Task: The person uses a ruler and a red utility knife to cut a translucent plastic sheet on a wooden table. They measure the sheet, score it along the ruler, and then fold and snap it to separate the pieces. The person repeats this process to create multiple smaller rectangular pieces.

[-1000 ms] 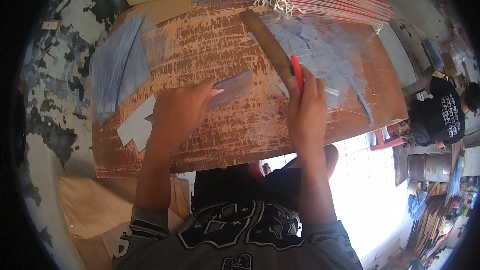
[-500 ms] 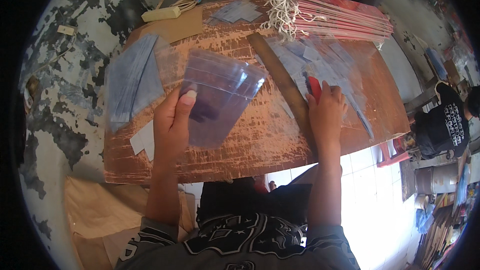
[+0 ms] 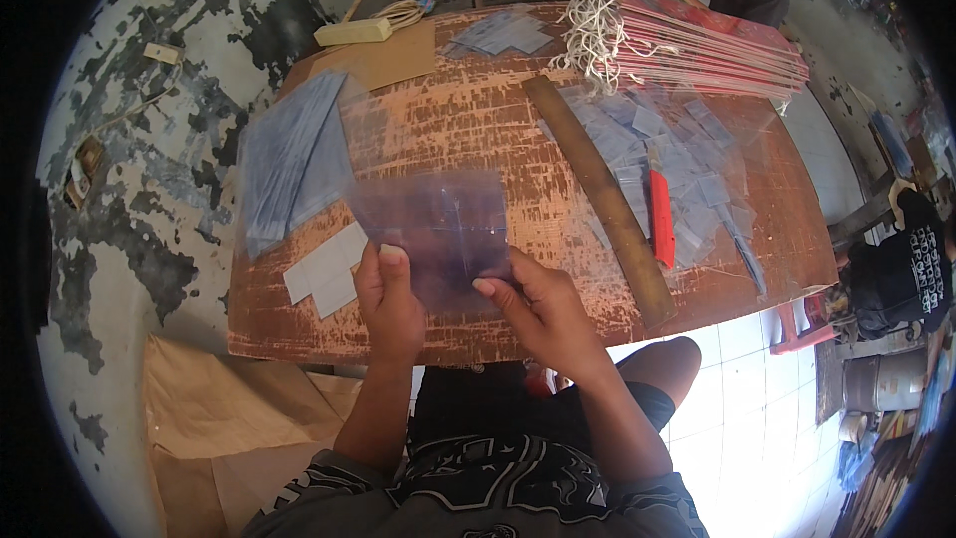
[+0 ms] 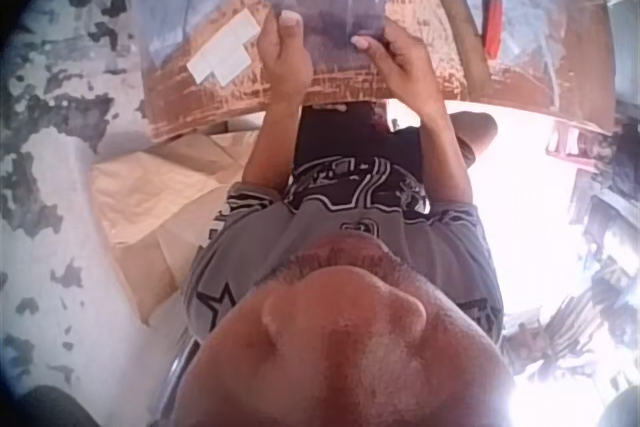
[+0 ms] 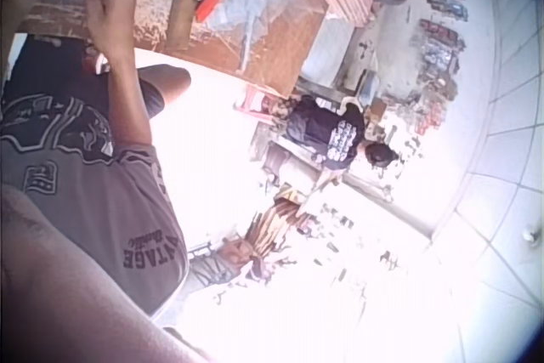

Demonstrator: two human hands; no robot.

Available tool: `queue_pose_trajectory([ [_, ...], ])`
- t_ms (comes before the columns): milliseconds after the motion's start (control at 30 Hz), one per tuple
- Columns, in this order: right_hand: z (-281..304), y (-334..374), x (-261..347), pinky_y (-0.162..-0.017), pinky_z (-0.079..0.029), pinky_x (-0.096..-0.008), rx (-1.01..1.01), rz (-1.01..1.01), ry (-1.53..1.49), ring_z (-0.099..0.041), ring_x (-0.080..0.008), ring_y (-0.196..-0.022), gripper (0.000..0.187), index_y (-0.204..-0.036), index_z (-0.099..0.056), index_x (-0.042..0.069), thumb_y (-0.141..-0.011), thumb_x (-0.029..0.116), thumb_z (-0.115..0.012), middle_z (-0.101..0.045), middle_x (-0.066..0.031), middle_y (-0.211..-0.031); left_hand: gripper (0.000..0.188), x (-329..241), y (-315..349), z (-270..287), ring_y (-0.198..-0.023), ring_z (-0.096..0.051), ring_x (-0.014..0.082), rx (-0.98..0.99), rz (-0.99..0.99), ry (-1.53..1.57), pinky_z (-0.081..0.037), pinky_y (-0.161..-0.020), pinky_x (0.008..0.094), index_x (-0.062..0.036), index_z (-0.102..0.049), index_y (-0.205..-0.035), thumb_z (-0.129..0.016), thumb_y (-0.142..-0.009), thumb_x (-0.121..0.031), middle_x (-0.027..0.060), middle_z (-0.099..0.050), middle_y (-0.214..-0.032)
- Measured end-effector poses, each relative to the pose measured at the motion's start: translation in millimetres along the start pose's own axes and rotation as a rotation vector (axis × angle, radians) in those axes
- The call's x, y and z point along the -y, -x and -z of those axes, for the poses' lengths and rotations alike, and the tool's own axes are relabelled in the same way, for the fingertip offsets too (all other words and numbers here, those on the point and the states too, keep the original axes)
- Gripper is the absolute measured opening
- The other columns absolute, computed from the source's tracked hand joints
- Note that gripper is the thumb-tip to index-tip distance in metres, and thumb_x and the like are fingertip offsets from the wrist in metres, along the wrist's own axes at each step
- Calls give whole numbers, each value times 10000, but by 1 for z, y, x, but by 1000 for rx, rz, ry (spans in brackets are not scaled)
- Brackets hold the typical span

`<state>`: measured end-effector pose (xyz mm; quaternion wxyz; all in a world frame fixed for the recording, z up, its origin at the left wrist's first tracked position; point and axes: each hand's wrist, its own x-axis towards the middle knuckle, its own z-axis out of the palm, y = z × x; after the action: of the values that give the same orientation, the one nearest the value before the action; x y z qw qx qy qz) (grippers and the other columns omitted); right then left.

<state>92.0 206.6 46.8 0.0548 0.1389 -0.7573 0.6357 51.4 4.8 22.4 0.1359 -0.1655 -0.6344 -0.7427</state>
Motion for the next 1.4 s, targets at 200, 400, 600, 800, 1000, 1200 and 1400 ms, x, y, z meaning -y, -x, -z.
queue_pose_trajectory([
  [200,2,-7,-9,-765,-545,-357,18,122,89,-724,-263,-827,131,-1124,-700,-12,-1037,84,-708,-739,-139,-922,334,12,9,18,-934,-550,73,2,-37,-84,-472,-833,265,-28,-612,-1150,-522,-1169,-349,-3,-631,-1054],
  [400,1,-8,-17,-810,-551,-366,80,90,91,-739,-285,-881,134,-1132,-701,-16,-1033,75,-703,-743,-157,-952,336,34,21,30,-1051,-600,117,-6,11,20,-509,-941,313,-21,-619,-1257,-522,-1169,-330,19,-651,-1152],
  [600,1,-8,-20,-807,-549,-358,100,115,110,-737,-261,-873,136,-1139,-695,-22,-1036,66,-695,-739,-157,-943,397,33,24,36,-1116,-629,143,75,-17,111,-513,-985,320,0,-604,-1366,-595,-1134,-322,48,-676,-1221],
  [800,1,-8,-24,-811,-535,-308,-32,20,-113,-707,-166,-899,160,-1167,-716,-11,-1070,114,-689,-760,-62,-975,465,-7,-1,22,-1042,-729,176,201,25,26,-573,-911,296,27,-575,-1443,-736,-1032,-120,130,-748,-1204],
  [1000,8,-28,-28,-966,-588,-317,-292,-88,-884,-722,-145,-1123,281,-1366,-613,11,-1131,163,-592,-729,-72,-1260,357,-13,-4,15,-988,-770,211,97,340,126,-574,-858,293,7,-615,-1381,-686,-1068,-148,149,-789,-1136],
  [1200,0,-25,-27,-989,-633,-385,-366,-187,-1047,-731,-206,-1157,302,-1377,-600,-33,-1125,133,-590,-719,-126,-1293,165,-10,6,-3,-872,-782,193,151,347,154,-532,-694,265,-14,-680,-1127,-668,-1084,-172,124,-794,-987],
  [1400,-4,-20,-24,-959,-643,-372,-376,-218,-1026,-743,-205,-1124,307,-1371,-600,-39,-1123,141,-600,-718,-138,-1289,131,-7,8,-7,-820,-783,163,149,304,139,-517,-639,236,-35,-652,-1016,-687,-1077,-145,93,-780,-905],
])
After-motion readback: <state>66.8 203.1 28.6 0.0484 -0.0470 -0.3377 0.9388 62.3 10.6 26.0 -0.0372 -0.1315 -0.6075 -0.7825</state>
